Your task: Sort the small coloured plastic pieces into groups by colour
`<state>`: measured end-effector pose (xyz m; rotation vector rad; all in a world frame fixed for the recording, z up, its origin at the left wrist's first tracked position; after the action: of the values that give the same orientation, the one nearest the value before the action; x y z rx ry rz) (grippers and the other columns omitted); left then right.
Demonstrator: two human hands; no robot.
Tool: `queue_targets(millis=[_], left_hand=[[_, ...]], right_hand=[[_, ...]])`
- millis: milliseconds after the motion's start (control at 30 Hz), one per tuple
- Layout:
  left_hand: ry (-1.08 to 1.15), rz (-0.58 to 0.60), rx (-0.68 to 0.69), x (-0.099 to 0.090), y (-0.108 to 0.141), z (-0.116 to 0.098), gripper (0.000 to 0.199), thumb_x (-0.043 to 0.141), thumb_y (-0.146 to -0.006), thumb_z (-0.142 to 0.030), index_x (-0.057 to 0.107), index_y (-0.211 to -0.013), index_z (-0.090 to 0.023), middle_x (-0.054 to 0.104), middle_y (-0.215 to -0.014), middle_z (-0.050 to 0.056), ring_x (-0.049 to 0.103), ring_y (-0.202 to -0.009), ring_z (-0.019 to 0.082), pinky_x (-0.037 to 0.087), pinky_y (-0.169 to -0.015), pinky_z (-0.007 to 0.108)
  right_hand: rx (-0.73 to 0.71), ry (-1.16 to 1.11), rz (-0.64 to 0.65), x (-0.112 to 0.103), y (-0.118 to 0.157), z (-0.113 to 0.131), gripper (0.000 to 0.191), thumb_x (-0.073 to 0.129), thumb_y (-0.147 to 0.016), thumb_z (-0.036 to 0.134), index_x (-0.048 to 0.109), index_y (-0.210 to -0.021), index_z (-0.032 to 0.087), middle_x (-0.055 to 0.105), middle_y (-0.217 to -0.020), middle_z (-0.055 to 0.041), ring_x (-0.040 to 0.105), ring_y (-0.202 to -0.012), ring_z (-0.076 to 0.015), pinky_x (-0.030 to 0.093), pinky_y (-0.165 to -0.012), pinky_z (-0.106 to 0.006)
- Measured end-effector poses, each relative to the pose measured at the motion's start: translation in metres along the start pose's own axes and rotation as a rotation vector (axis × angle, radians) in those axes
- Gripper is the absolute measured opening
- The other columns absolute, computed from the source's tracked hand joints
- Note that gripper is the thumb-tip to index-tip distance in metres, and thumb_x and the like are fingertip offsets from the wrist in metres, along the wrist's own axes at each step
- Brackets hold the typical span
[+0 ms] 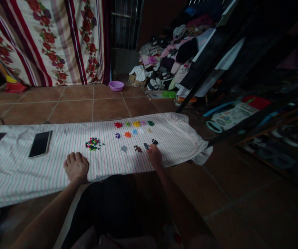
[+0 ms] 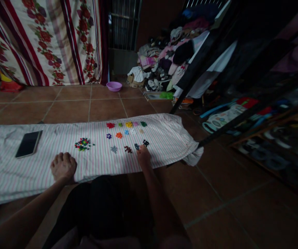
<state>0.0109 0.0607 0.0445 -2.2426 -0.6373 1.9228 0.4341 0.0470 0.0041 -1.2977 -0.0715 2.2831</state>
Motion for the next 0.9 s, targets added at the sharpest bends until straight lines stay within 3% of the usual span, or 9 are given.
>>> queue_targets(millis=[167, 400, 800, 900], left_hand=[[0.034, -0.021, 0.001, 0.002, 0.001, 0.001, 0.037, 0.031, -0.087, -0.029, 0.058, -0.105, -0.012, 0.056, -0.120, 0.019, 0.046, -0.120, 0.032, 0.035, -0.097, 0.049], [0.057, -0.035, -0.009, 0.007, 0.001, 0.004, 0.036, 0.034, -0.086, -0.028, 0.057, -0.108, -0.013, 0.055, -0.122, 0.019, 0.044, -0.122, 0.033, 0.034, -0.099, 0.051], [0.054, -0.044, -0.011, 0.006, 0.001, 0.003, 0.037, 0.035, -0.086, -0.027, 0.057, -0.111, -0.012, 0.055, -0.125, 0.020, 0.045, -0.123, 0.033, 0.034, -0.100, 0.051], [0.068, -0.035, -0.013, 0.006, 0.001, 0.003, 0.037, 0.035, -0.086, -0.026, 0.057, -0.112, -0.011, 0.054, -0.126, 0.020, 0.044, -0.125, 0.033, 0.033, -0.100, 0.051]], right_hand=[[-0.050, 0.021, -0.040, 0.004, -0.013, 0.000, 0.022, 0.052, -0.075, 0.018, 0.059, -0.096, 0.018, 0.065, -0.089, -0.0084, 0.060, -0.087, -0.0216, 0.046, -0.078, -0.030], [-0.093, 0.019, -0.024, 0.011, -0.023, 0.001, 0.019, 0.050, -0.073, 0.017, 0.063, -0.086, 0.018, 0.063, -0.078, -0.0060, 0.055, -0.077, -0.0188, 0.045, -0.073, -0.028], [-0.034, 0.004, -0.028, 0.012, -0.016, -0.001, 0.035, 0.043, -0.072, 0.015, 0.065, -0.100, 0.015, 0.064, -0.091, -0.0102, 0.057, -0.086, -0.0216, 0.047, -0.078, -0.031], [-0.074, -0.015, -0.007, 0.014, -0.017, 0.002, 0.037, 0.041, -0.073, 0.014, 0.065, -0.101, 0.014, 0.064, -0.097, -0.0120, 0.057, -0.091, -0.0221, 0.047, -0.083, -0.032]])
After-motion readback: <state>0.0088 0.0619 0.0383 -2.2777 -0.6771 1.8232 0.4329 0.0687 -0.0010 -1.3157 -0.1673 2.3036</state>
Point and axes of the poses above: each hand's wrist, its own y-axis away from the middle knuckle, its own x-axis out of the palm, z = x × y, the point moved 7 cm from there along -y, towards the middle knuckle
